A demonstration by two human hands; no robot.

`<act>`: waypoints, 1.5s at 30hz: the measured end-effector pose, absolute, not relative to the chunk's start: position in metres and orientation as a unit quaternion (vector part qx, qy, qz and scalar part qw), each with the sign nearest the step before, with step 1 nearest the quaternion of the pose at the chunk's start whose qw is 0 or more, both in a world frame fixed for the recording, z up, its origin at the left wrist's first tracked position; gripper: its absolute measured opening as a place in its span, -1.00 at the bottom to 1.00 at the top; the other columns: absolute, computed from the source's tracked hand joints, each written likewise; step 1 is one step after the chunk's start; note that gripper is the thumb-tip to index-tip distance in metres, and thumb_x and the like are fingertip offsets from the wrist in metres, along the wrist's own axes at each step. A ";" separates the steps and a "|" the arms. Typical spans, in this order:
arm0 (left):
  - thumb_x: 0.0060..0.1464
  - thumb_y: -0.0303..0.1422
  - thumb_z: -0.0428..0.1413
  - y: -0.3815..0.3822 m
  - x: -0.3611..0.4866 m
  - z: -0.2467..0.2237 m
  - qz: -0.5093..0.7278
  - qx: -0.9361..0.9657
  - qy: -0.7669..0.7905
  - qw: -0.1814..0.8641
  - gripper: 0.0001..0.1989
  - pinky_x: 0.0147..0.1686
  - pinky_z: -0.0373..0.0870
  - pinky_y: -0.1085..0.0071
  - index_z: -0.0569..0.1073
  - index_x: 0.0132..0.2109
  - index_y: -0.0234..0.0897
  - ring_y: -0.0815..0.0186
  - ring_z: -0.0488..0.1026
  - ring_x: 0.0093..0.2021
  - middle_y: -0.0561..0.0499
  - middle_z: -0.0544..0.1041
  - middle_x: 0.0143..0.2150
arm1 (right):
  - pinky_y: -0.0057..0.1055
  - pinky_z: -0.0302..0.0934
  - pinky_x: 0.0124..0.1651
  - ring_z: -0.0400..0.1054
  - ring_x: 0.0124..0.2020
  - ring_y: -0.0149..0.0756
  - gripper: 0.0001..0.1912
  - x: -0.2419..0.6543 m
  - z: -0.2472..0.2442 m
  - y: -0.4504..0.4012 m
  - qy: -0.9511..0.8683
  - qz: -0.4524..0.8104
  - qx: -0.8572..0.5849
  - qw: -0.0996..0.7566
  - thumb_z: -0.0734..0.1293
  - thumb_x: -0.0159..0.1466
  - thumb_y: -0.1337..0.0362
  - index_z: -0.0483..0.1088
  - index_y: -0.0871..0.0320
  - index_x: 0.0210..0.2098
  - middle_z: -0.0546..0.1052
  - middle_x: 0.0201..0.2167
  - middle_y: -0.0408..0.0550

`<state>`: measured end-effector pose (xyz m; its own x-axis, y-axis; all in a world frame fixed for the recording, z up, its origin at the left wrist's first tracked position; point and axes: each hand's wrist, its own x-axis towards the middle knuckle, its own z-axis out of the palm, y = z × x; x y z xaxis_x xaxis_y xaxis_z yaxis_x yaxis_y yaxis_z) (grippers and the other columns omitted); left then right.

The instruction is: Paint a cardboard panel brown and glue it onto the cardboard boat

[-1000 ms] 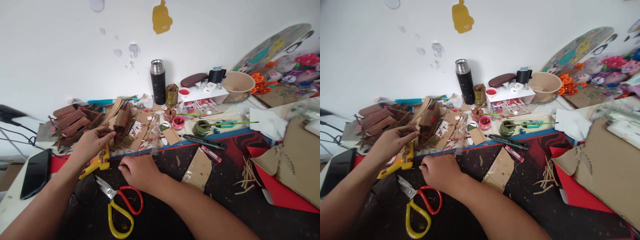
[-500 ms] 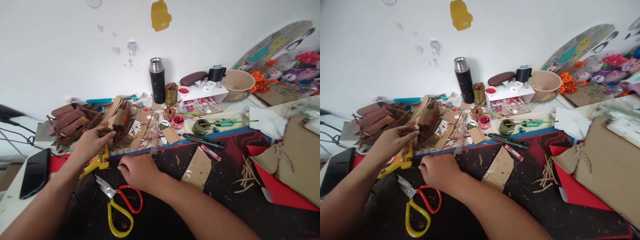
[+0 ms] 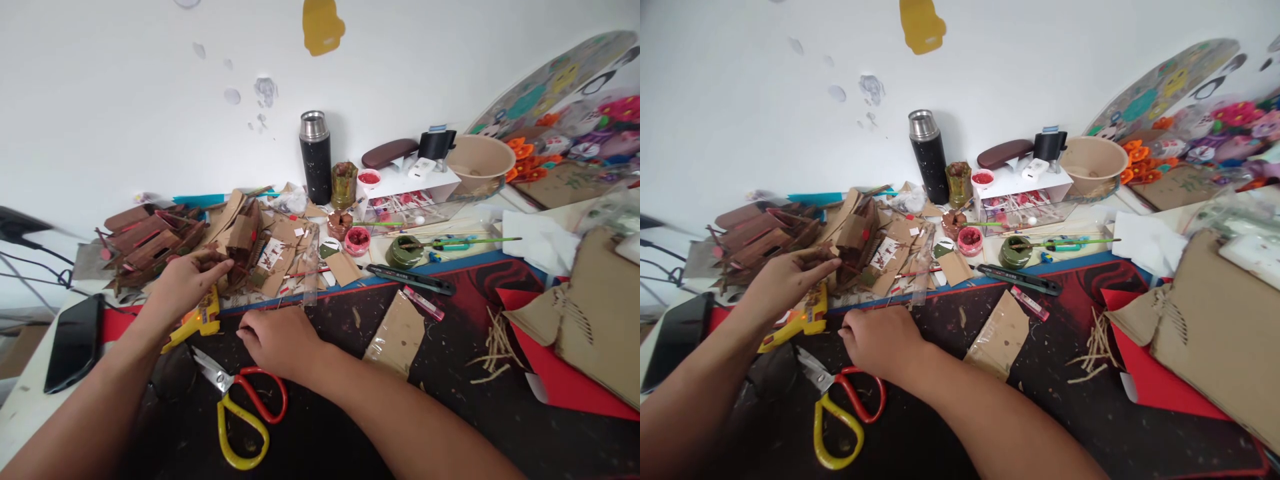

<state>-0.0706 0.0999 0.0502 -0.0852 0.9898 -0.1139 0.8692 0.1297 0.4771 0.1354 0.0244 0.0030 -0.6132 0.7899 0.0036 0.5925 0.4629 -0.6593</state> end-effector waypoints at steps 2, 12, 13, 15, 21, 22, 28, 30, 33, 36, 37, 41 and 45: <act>0.00 0.18 0.09 0.100 -0.071 0.050 0.141 0.644 0.724 0.205 -0.38 0.00 0.46 0.21 0.68 -0.15 -0.26 -0.08 0.61 0.03 -0.20 0.73 -0.01 | -0.29 0.32 -0.19 0.63 -0.15 -0.09 -0.72 0.135 0.004 0.025 -0.842 0.317 -0.410 0.152 0.25 0.51 0.12 0.53 0.10 0.01 0.73 -0.17 0.00; -0.05 0.18 0.09 0.101 -0.069 0.052 0.142 0.628 0.737 0.206 -0.35 0.00 0.44 0.21 0.67 -0.13 -0.29 -0.11 0.61 0.07 -0.23 0.73 0.01 | -0.29 0.30 -0.23 0.64 -0.17 -0.09 -0.73 0.135 0.001 0.024 -0.850 0.297 -0.407 0.157 0.25 0.51 0.12 0.53 0.10 -0.05 0.72 -0.21 -0.02; -0.06 0.17 0.09 0.101 -0.070 0.052 0.143 0.627 0.738 0.207 -0.34 0.02 0.44 0.21 0.67 -0.12 -0.30 -0.11 0.61 0.08 -0.24 0.73 0.02 | -0.30 0.30 -0.23 0.64 -0.17 -0.09 -0.73 0.135 0.000 0.024 -0.850 0.295 -0.406 0.158 0.24 0.51 0.12 0.53 0.10 -0.05 0.72 -0.22 -0.01; -0.07 0.16 0.10 0.102 -0.071 0.051 0.145 0.623 0.740 0.209 -0.34 0.03 0.44 0.20 0.67 -0.11 -0.31 -0.11 0.60 0.09 -0.24 0.72 0.03 | -0.30 0.30 -0.25 0.64 -0.17 -0.09 -0.73 0.134 0.000 0.025 -0.852 0.291 -0.406 0.159 0.24 0.51 0.13 0.53 0.10 -0.05 0.72 -0.22 -0.01; -0.08 0.16 0.09 0.103 -0.073 0.052 0.146 0.615 0.747 0.206 -0.32 0.01 0.44 0.21 0.68 -0.10 -0.32 -0.12 0.61 0.08 -0.24 0.71 0.05 | -0.28 0.30 -0.28 0.64 -0.19 -0.08 -0.73 0.134 0.001 0.023 -0.856 0.284 -0.403 0.155 0.24 0.52 0.12 0.52 0.11 -0.05 0.72 -0.23 0.00; -0.08 0.17 0.09 0.103 -0.073 0.053 0.144 0.615 0.748 0.204 -0.32 0.00 0.44 0.21 0.68 -0.10 -0.32 -0.12 0.61 0.08 -0.23 0.72 0.04 | -0.28 0.30 -0.27 0.64 -0.18 -0.08 -0.73 0.134 0.001 0.023 -0.856 0.284 -0.402 0.154 0.24 0.51 0.12 0.52 0.11 -0.05 0.72 -0.23 0.00; -0.08 0.18 0.09 0.103 -0.073 0.051 0.141 0.617 0.746 0.205 -0.30 0.03 0.43 0.23 0.68 -0.07 -0.33 -0.10 0.60 0.12 -0.24 0.71 0.07 | -0.28 0.31 -0.25 0.64 -0.17 -0.08 -0.73 0.135 0.004 0.024 -0.857 0.289 -0.399 0.148 0.25 0.51 0.13 0.53 0.12 -0.04 0.72 -0.22 0.00; -0.08 0.19 0.10 0.104 -0.073 0.051 0.142 0.616 0.747 0.207 -0.28 0.04 0.43 0.22 0.67 -0.06 -0.33 -0.11 0.60 0.11 -0.24 0.71 0.07 | -0.28 0.32 -0.25 0.64 -0.17 -0.08 -0.73 0.135 0.004 0.024 -0.857 0.291 -0.398 0.146 0.25 0.51 0.13 0.53 0.12 -0.03 0.72 -0.21 0.00; -0.06 0.19 0.11 0.103 -0.073 0.051 0.141 0.617 0.747 0.204 -0.30 0.05 0.43 0.22 0.67 -0.08 -0.32 -0.11 0.59 0.13 -0.24 0.70 0.09 | -0.28 0.33 -0.24 0.64 -0.16 -0.08 -0.73 0.136 0.005 0.024 -0.857 0.294 -0.398 0.145 0.25 0.51 0.14 0.53 0.12 -0.02 0.72 -0.20 0.01; -0.03 0.18 0.11 0.103 -0.073 0.051 0.138 0.621 0.744 0.207 -0.31 0.04 0.43 0.23 0.67 -0.07 -0.35 -0.12 0.58 0.15 -0.26 0.70 0.08 | -0.29 0.33 -0.22 0.63 -0.16 -0.10 -0.73 0.135 0.005 0.023 -0.857 0.292 -0.399 0.147 0.25 0.51 0.13 0.53 0.12 -0.02 0.72 -0.20 0.01; -0.02 0.18 0.11 0.103 -0.074 0.051 0.138 0.621 0.743 0.209 -0.31 0.04 0.43 0.23 0.67 -0.06 -0.35 -0.12 0.58 0.15 -0.26 0.70 0.08 | -0.30 0.33 -0.22 0.63 -0.16 -0.11 -0.73 0.135 0.004 0.023 -0.857 0.291 -0.399 0.148 0.25 0.51 0.13 0.53 0.12 -0.02 0.72 -0.21 0.01; -0.05 0.18 0.13 0.103 -0.076 0.049 0.147 0.619 0.742 0.212 -0.32 0.10 0.41 0.20 0.68 -0.07 -0.33 -0.13 0.59 0.14 -0.27 0.69 0.10 | -0.29 0.33 -0.23 0.63 -0.17 -0.10 -0.73 0.134 0.002 0.022 -0.860 0.286 -0.396 0.150 0.25 0.51 0.14 0.52 0.13 -0.04 0.72 -0.21 0.01; -0.02 0.17 0.12 0.102 -0.075 0.050 0.141 0.621 0.740 0.216 -0.29 0.08 0.42 0.21 0.66 -0.02 -0.37 -0.13 0.59 0.13 -0.29 0.68 0.10 | -0.29 0.33 -0.22 0.63 -0.17 -0.10 -0.74 0.134 0.002 0.022 -0.862 0.284 -0.392 0.152 0.24 0.51 0.15 0.51 0.13 -0.04 0.72 -0.21 0.01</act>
